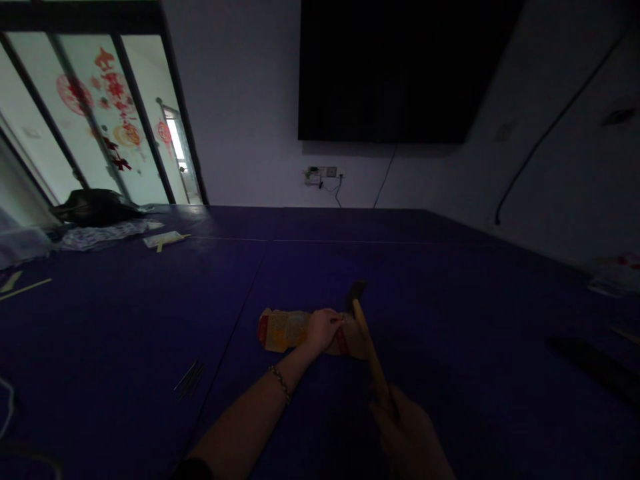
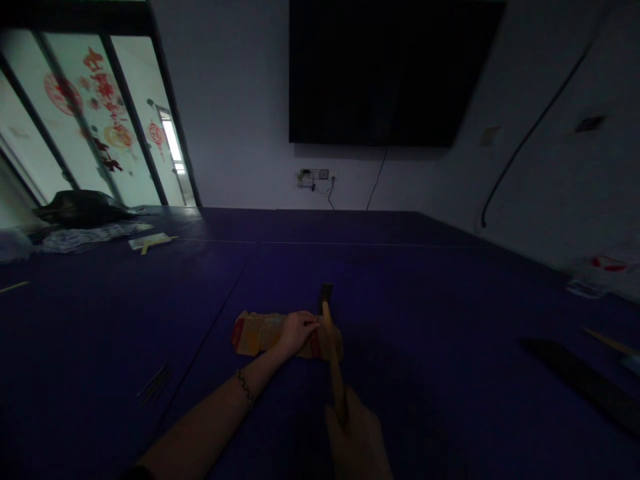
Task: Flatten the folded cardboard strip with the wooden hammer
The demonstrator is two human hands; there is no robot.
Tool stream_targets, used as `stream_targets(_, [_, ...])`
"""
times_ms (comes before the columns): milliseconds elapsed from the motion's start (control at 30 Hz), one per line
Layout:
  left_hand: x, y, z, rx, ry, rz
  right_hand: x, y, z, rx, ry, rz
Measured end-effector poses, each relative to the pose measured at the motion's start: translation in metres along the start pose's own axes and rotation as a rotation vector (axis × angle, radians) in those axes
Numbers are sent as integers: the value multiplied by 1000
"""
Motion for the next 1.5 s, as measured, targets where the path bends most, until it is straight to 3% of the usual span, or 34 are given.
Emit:
stream_targets(400, [0,-1,-1,-6,6,-12,2,5,6,-38,26,56])
stream_targets(567, [0,-1,-2,-4,15,-7,2,-2,17,-32,-13,15])
stream_targets(1100, [-1,-1,-1,9,-9,-4,6,1,4,-24,45,35])
stream_targets(1267, [0,0,-2,23,-2,15,7,-16,11,208,60,2])
stream_targets(1367, [0,0,-3,31,-2,29,31,-33,25,484,-64,14])
stream_targets(1433, [-1,0,-3,38,-6,34,57,-41,30,665,-137,108])
stream_targets(1500, [-2,-1,-3,45,-13,34,83,-35,28,782,-114,326])
Point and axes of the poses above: each hand's wrist, its own x-axis towards the middle knuckle, its own y-axis out of the palm, z = x × y, the point moved 10 cm from there along x, towards the middle knuckle, and after that the axes turned 4 degrees about y, right-handed, at the moved point
